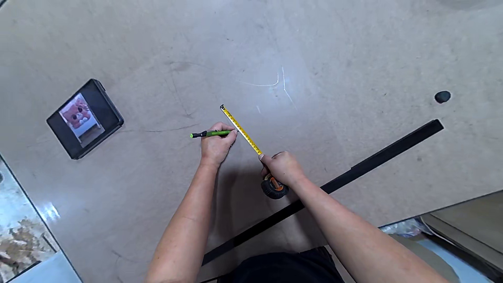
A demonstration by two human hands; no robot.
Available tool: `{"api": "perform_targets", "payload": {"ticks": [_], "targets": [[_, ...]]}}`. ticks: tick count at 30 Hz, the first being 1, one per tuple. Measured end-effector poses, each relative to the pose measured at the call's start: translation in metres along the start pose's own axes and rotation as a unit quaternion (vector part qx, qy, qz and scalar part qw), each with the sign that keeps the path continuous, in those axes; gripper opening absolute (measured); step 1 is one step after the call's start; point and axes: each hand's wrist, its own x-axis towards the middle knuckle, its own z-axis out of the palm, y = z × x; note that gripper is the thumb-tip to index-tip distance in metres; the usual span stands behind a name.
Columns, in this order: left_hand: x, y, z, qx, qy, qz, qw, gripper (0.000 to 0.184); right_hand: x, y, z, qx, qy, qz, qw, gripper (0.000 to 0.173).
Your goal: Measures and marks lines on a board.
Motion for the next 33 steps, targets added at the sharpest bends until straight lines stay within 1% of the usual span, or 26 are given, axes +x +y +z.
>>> {"api": "perform_targets", "payload": {"ticks": [13,15,18,19,21,24,26,28,30,33], "targets": [[0.003,0.004,-0.002,0.026,-0.018,-0.024,0.999,0.006,0.0,-0.001,-0.001,0.005,-0.003,-0.001,1.0,0.063],[0.003,0.005,-0.004,-0.007,-0.017,-0.032,0.999,0.006,-0.001,-0.003,-0.001,0.008,-0.004,-0.002,1.0,0.063],[-0.012,-0.008,-0.017,-0.105,0.004,-0.043,0.993,0.009,-0.004,-0.004,-0.001,0.001,-0.006,-0.006,1.0,0.064],[-0.023,-0.016,-0.024,-0.114,0.015,-0.05,0.992,0.009,-0.005,-0.004,-0.001,-0.002,-0.004,-0.012,1.0,0.064],[-0.055,-0.034,-0.045,-0.094,0.031,-0.077,0.992,0.01,-0.006,-0.005,-0.001,-0.006,0.002,-0.022,1.0,0.064],[-0.124,-0.075,-0.08,-0.063,0.063,-0.118,0.989,0.009,-0.004,-0.001,0.002,-0.019,0.013,-0.035,0.999,0.066],[-0.176,-0.096,-0.101,-0.07,0.097,-0.146,0.982,0.01,-0.007,0.002,0.004,-0.012,0.03,-0.043,0.999,0.067],[-0.222,-0.114,-0.121,-0.103,0.144,-0.161,0.971,0.008,-0.013,0.006,0.01,0.01,0.052,-0.046,0.998,0.068],[-0.262,-0.135,-0.141,-0.129,0.181,-0.162,0.961,0.007,-0.021,0.007,0.029,0.027,0.075,-0.055,0.995,0.069],[-0.31,-0.172,-0.174,-0.101,0.192,-0.188,0.958,0.009,-0.035,-0.003,0.095,0.003,0.085,-0.062,0.994,0.07]]}}
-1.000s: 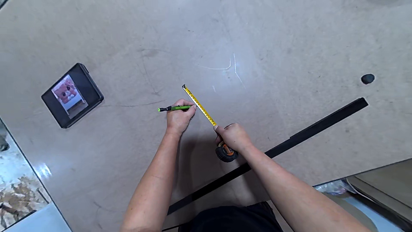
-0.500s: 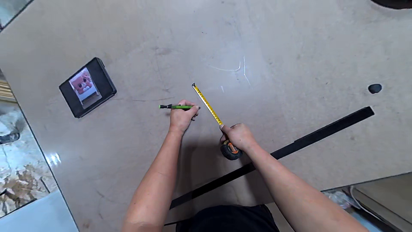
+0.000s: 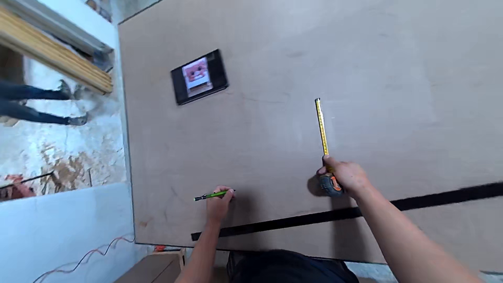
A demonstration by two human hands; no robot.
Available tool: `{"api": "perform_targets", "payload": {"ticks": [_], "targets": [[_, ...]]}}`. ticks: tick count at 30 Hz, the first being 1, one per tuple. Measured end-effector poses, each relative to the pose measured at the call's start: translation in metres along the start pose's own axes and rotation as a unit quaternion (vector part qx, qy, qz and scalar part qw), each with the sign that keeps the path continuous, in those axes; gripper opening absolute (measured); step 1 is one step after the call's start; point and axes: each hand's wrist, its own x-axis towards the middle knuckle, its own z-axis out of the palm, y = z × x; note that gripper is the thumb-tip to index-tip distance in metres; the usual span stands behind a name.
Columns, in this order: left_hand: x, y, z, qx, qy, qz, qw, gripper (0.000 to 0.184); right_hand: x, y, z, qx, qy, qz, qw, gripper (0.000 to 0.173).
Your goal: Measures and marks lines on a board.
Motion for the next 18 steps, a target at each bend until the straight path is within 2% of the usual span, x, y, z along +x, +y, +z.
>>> {"api": "perform_targets", "payload": {"ticks": [5,10,13,18], "targets": [[0.012,-0.052,-0.088,-0.004,0.02,-0.004,1.0,0.02,-0.067,-0.046,0.161,-0.039,-0.026,-0.021,0.999,0.069],[0.055,-0.092,-0.171,0.009,0.065,0.138,0.988,0.03,-0.126,-0.095,0.308,-0.07,-0.088,-0.021,0.993,0.066],[0.079,-0.098,-0.197,0.092,0.054,0.174,0.979,0.031,-0.143,-0.118,0.354,-0.074,-0.094,-0.01,0.993,0.066],[0.117,-0.073,-0.198,0.214,-0.039,0.278,0.936,0.034,-0.149,-0.133,0.371,-0.079,-0.072,0.012,0.994,0.068]]}}
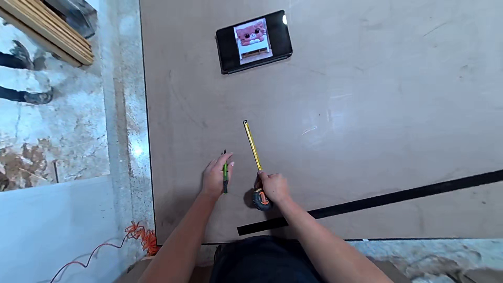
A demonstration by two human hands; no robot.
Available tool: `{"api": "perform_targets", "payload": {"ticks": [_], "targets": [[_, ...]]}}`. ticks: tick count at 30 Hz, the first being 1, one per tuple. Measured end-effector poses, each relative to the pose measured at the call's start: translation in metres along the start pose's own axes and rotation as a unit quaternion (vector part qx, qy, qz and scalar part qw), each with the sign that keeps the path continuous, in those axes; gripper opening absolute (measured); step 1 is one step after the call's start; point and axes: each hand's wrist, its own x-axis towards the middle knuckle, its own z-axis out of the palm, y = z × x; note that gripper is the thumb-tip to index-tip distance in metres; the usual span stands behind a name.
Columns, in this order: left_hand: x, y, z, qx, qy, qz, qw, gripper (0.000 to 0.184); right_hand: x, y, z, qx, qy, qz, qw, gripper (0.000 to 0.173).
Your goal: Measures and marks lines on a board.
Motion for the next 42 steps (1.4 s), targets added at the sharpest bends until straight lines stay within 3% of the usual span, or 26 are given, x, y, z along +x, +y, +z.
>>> {"api": "perform_targets", "payload": {"ticks": [5,9,12,23,33,42], "targets": [[0.066,0.013,0.023,0.071,-0.094,0.138,0.983,0.046,0.001,-0.003,-0.003,0.026,0.01,0.03,0.999,0.067],[0.101,0.006,0.048,0.102,-0.102,0.253,0.957,0.048,0.002,-0.003,-0.004,0.031,0.021,0.039,0.999,0.069],[0.111,-0.002,0.058,0.116,-0.087,0.291,0.946,0.045,0.005,-0.006,-0.009,0.032,0.017,0.03,0.999,0.068],[0.11,-0.005,0.062,0.112,-0.067,0.288,0.949,0.044,0.008,-0.005,-0.013,0.058,-0.003,0.027,0.998,0.067],[0.109,-0.005,0.064,0.103,-0.048,0.29,0.95,0.046,0.008,-0.009,-0.019,0.013,0.001,0.024,1.0,0.068],[0.105,0.001,0.059,0.065,-0.045,0.245,0.966,0.046,0.009,-0.012,-0.021,0.015,-0.003,0.046,0.999,0.066]]}}
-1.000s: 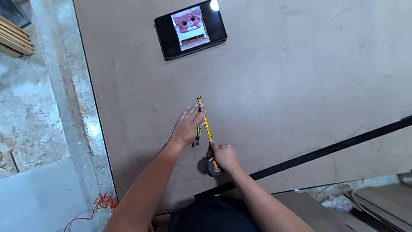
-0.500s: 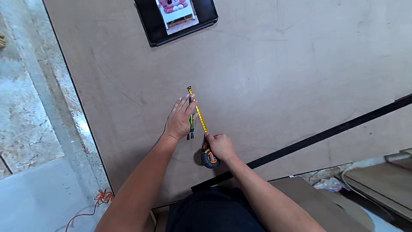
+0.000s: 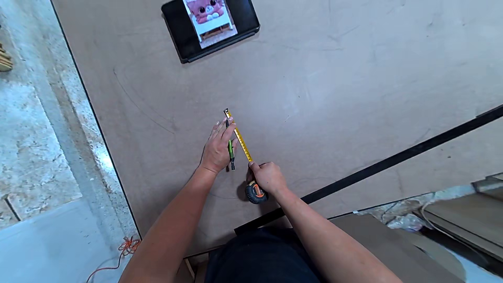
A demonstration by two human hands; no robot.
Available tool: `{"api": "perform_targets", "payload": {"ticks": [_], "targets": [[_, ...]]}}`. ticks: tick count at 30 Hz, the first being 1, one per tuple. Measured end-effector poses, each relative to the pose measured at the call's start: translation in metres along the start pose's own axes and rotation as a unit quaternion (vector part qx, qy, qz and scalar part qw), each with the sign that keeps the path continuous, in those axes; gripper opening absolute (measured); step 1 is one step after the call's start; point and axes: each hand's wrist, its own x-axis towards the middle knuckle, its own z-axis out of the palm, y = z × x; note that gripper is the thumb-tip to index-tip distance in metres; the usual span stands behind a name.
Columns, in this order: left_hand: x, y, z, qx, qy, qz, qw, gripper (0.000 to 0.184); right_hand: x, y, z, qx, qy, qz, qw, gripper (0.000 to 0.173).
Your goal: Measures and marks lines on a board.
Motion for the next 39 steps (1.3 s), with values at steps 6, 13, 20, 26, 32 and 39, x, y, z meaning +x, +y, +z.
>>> {"api": "perform_targets", "payload": {"ticks": [6,13,20,26,32,39], "targets": [[0.0,0.018,-0.03,-0.179,0.062,-0.177,0.966,0.043,0.002,0.002,0.002,0.006,0.003,-0.004,1.0,0.065],[0.006,0.02,-0.031,-0.331,0.029,-0.314,0.889,0.012,0.002,0.003,0.002,0.014,0.001,-0.007,1.0,0.064],[0.012,0.024,-0.024,-0.287,0.031,-0.334,0.897,0.006,0.002,0.002,0.003,0.007,0.004,-0.001,1.0,0.065],[0.012,0.024,-0.024,-0.287,0.028,-0.334,0.897,0.006,0.003,0.002,0.002,0.008,0.001,0.001,1.0,0.065],[0.014,0.025,-0.025,-0.273,0.019,-0.33,0.903,0.006,0.004,0.003,0.003,0.009,-0.001,-0.005,1.0,0.065],[0.014,0.022,-0.024,-0.269,0.007,-0.324,0.907,0.008,0.003,0.002,0.003,0.012,0.003,-0.001,1.0,0.065]]}}
